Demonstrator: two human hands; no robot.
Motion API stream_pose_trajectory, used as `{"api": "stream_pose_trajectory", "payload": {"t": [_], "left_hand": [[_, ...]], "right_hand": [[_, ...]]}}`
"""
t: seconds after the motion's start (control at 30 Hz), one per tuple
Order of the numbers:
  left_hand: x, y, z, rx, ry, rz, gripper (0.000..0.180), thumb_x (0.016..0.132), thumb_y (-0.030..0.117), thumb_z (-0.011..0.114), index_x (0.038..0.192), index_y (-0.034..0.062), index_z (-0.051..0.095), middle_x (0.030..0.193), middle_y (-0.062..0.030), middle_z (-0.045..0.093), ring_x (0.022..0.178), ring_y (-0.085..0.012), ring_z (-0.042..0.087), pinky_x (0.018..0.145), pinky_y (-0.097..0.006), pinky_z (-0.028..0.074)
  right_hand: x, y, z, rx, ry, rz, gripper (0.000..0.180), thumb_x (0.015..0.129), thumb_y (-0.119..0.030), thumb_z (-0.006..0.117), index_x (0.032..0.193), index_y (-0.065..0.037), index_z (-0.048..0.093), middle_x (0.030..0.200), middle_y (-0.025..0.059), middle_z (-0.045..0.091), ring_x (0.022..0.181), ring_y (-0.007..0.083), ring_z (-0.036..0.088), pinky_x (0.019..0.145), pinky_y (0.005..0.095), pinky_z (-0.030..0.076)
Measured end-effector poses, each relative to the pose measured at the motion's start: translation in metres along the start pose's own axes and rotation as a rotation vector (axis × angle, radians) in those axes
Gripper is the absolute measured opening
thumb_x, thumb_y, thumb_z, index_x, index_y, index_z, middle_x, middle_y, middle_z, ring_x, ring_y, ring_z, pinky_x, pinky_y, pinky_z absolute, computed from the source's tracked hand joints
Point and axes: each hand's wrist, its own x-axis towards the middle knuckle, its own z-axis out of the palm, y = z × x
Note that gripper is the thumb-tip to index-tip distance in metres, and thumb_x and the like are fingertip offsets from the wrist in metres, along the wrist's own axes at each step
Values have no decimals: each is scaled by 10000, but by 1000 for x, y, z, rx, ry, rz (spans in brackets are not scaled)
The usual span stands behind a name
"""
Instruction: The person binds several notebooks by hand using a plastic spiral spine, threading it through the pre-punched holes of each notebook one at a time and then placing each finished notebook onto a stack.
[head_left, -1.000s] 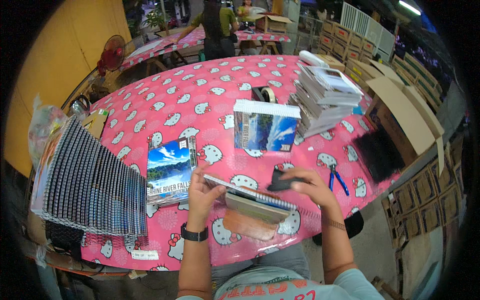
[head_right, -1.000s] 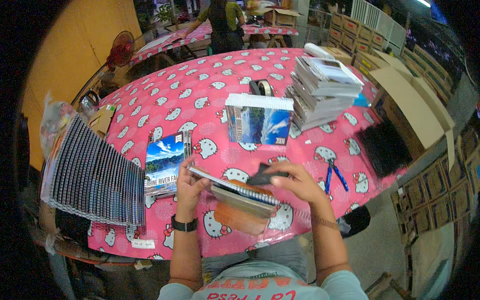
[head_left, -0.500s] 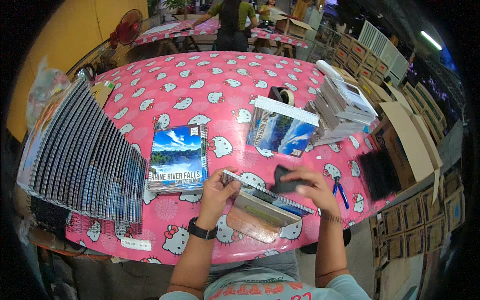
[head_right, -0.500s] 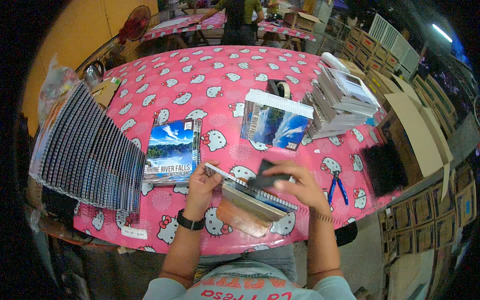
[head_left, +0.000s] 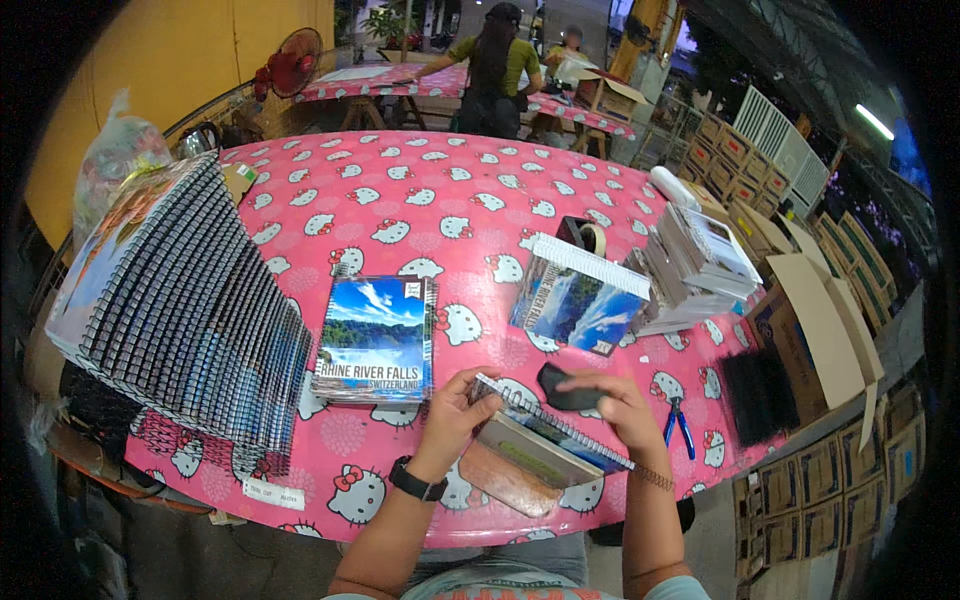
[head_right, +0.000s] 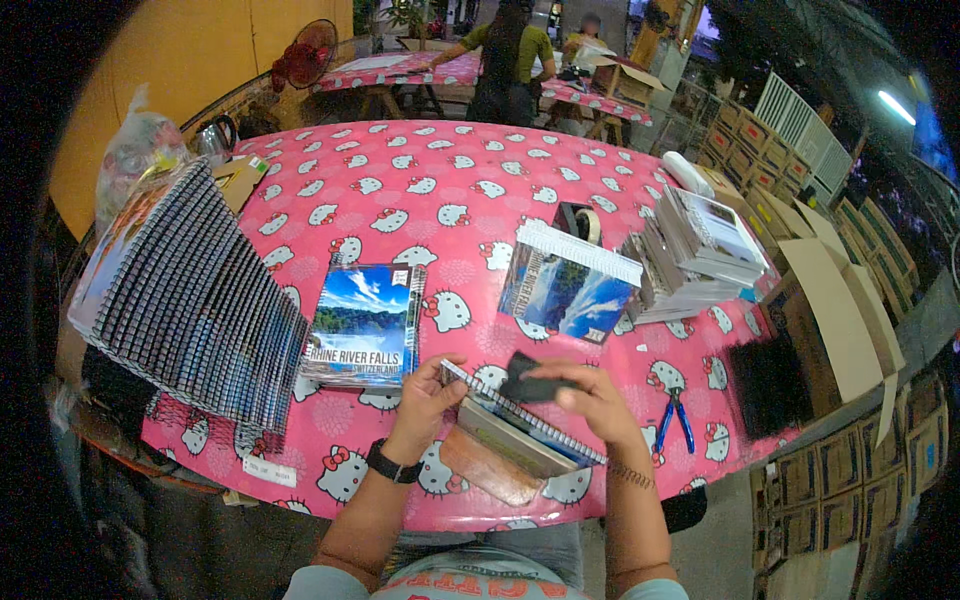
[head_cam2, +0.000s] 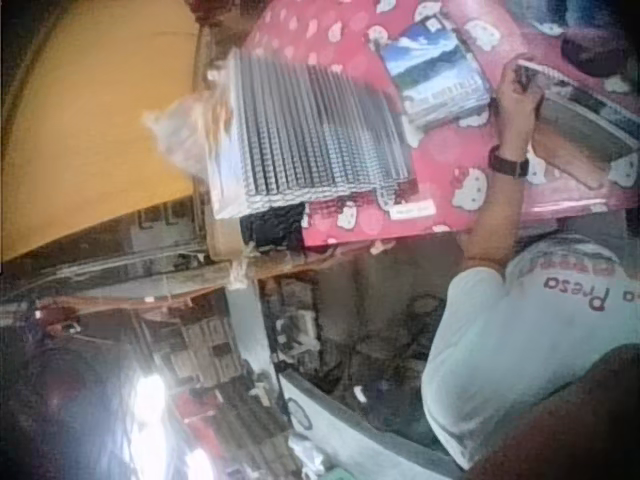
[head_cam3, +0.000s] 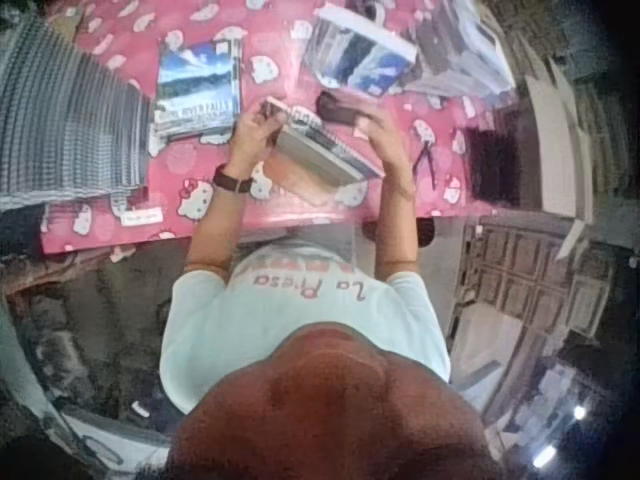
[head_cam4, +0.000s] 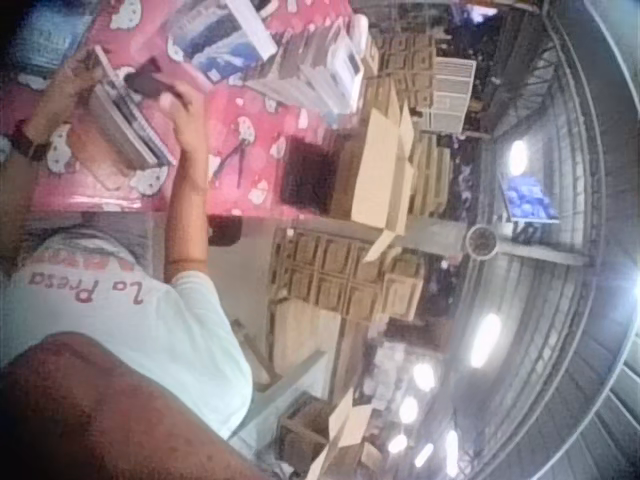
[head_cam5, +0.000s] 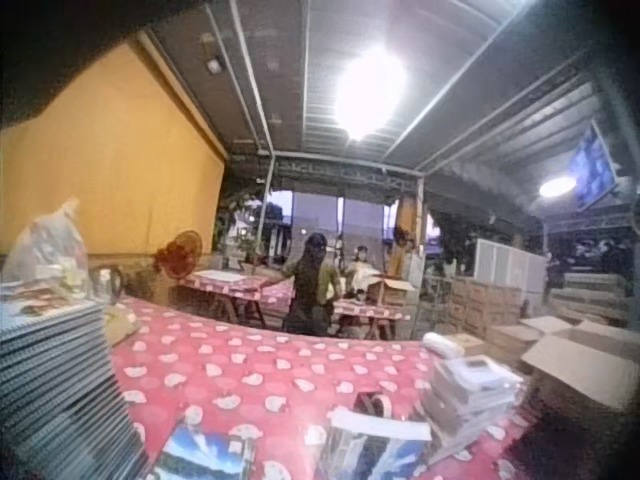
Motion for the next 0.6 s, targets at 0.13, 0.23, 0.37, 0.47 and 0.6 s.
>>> {"api": "stream_pose_trajectory", "payload": {"t": [0.13,0.23,0.37,0.47,0.6], "left_hand": [[0,2,0,-20,6,-33,391,817,55,658,1184,25,525,883,18,560,779,-50,512,684,-186,418],[-1,-1,-1,-40,7,-29,392,823,57,652,1192,23,525,861,27,550,743,-39,492,648,-180,400],[2,-1,0,-12,45,14,381,835,65,638,1199,25,532,805,45,520,669,-27,446,588,-174,357],[3,-2,2,-50,10,-17,367,852,82,620,1206,36,536,775,55,498,637,-24,419,563,-175,328],[2,-3,0,-29,-13,-19,361,873,100,594,1223,44,528,756,53,485,639,-25,419,569,-176,333]], "right_hand": [[8,-1,10,-129,-35,138,413,820,-340,615,1060,-5,623,1038,108,629,1040,183,532,905,316,388],[7,-3,9,-199,-4,127,423,815,-343,619,1077,-12,613,1025,104,627,1023,179,532,886,312,395],[0,10,13,-311,83,149,426,777,-340,656,1060,-23,619,1065,132,606,1022,244,531,893,336,395],[-17,36,-1,-663,240,194,471,705,-352,716,1034,-29,619,1130,199,552,1074,340,490,938,400,383],[-53,57,-18,-918,510,148,545,642,-314,767,1094,-60,599,1207,211,503,1117,358,453,948,427,377]]}}
